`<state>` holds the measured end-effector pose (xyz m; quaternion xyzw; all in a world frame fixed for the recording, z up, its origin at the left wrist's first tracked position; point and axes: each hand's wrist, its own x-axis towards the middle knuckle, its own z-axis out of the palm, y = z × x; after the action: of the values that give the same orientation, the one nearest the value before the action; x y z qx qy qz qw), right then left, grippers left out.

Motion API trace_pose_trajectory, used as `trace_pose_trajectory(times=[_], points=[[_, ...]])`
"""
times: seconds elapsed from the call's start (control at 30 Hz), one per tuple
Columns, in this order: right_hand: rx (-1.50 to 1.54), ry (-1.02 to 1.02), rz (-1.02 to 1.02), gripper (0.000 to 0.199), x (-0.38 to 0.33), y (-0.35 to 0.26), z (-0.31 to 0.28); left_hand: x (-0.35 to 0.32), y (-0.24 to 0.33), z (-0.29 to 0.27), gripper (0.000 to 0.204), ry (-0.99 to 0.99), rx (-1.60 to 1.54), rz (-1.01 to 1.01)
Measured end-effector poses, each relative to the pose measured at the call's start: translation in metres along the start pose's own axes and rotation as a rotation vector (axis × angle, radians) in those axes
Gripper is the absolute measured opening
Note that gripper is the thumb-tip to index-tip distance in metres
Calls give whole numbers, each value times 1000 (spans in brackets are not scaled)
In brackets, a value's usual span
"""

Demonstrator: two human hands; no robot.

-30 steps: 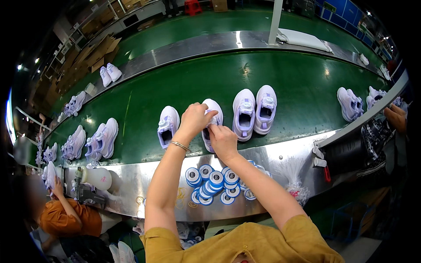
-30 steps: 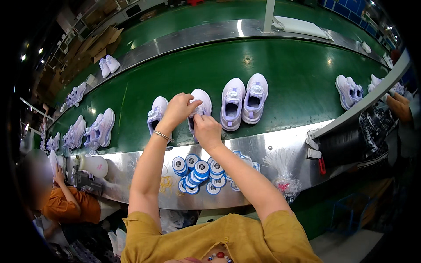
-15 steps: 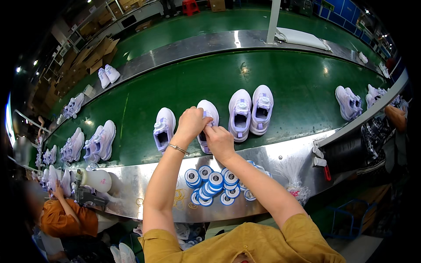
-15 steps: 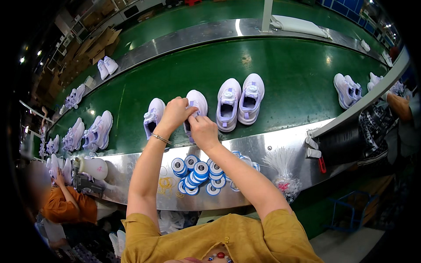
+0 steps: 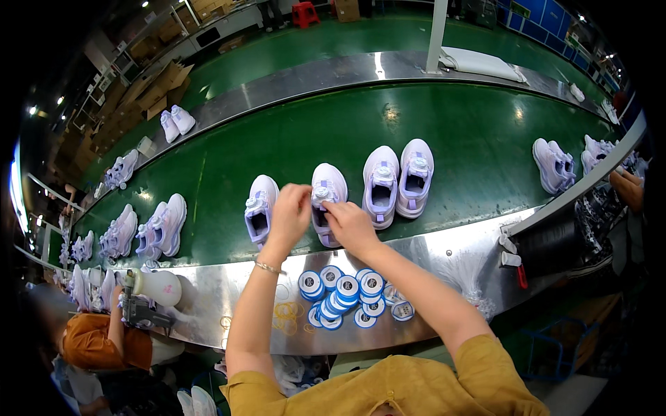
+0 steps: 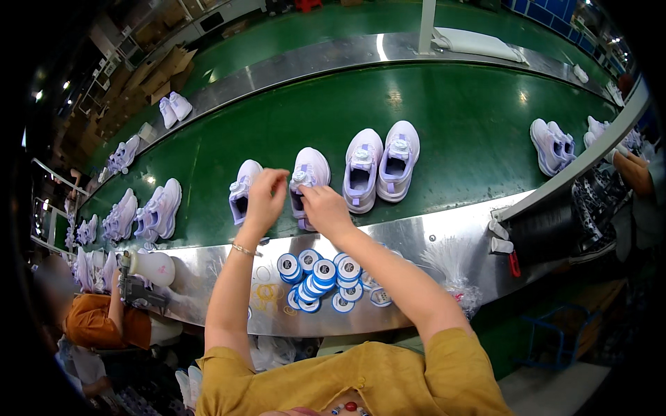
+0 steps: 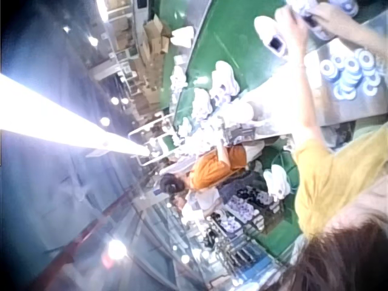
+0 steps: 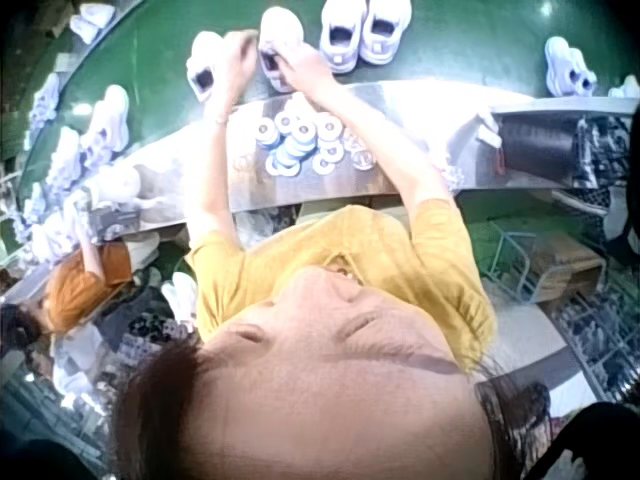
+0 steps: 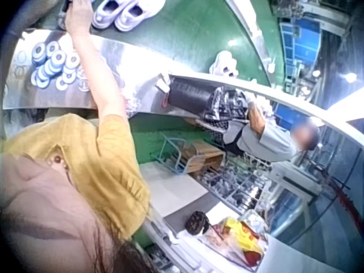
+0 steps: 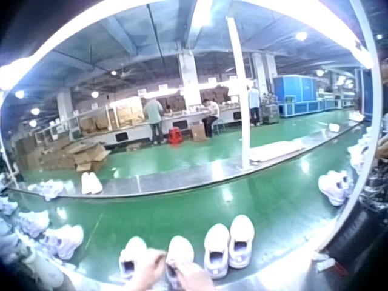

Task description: The person attaches small circular blue and white components to the tongue area of white sneakers on a conveyor belt. The person handles the components and shoes by hand, placing each component onto a shoe and then moving the shoe along the belt.

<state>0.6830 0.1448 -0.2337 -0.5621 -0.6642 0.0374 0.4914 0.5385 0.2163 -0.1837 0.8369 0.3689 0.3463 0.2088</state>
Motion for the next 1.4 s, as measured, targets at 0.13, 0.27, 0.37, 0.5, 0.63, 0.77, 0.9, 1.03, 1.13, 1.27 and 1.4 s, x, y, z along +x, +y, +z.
trace_pose_trajectory(times=[0.13, 0.27, 0.37, 0.5, 0.63, 0.77, 0.9, 1.03, 1.13, 1.27, 1.4], points=[[179, -106, 136, 20, 25, 10, -22, -23, 0, 7, 23, 25, 135, 176], [149, -305, 86, 28, 57, 30, -14, -23, -2, 21, 20, 95, 288, 239], [191, -555, -4, 33, 72, 42, -1, -25, -3, 24, 16, 165, 347, 277], [-15, -661, 12, 30, 81, 31, 6, -30, -9, 25, 14, 202, 363, 284], [-91, -599, 97, 35, 78, 19, 10, -33, -11, 21, 15, 212, 390, 289], [62, -711, 110, 40, 90, 32, 7, -33, -7, 19, 20, 196, 434, 333], [25, -881, 132, 37, 104, 24, 13, -36, -9, 15, 23, 192, 478, 341], [-62, -908, 64, 33, 110, 12, 18, -36, -14, 13, 19, 189, 463, 358], [-115, -859, -40, 31, 109, 12, 20, -37, -17, 11, 15, 140, 470, 337], [-12, -874, 28, 28, 112, 10, 15, -37, -17, 9, 14, 137, 471, 331], [16, -908, 70, 22, 117, 22, 7, -39, -21, 9, 15, 145, 464, 317]])
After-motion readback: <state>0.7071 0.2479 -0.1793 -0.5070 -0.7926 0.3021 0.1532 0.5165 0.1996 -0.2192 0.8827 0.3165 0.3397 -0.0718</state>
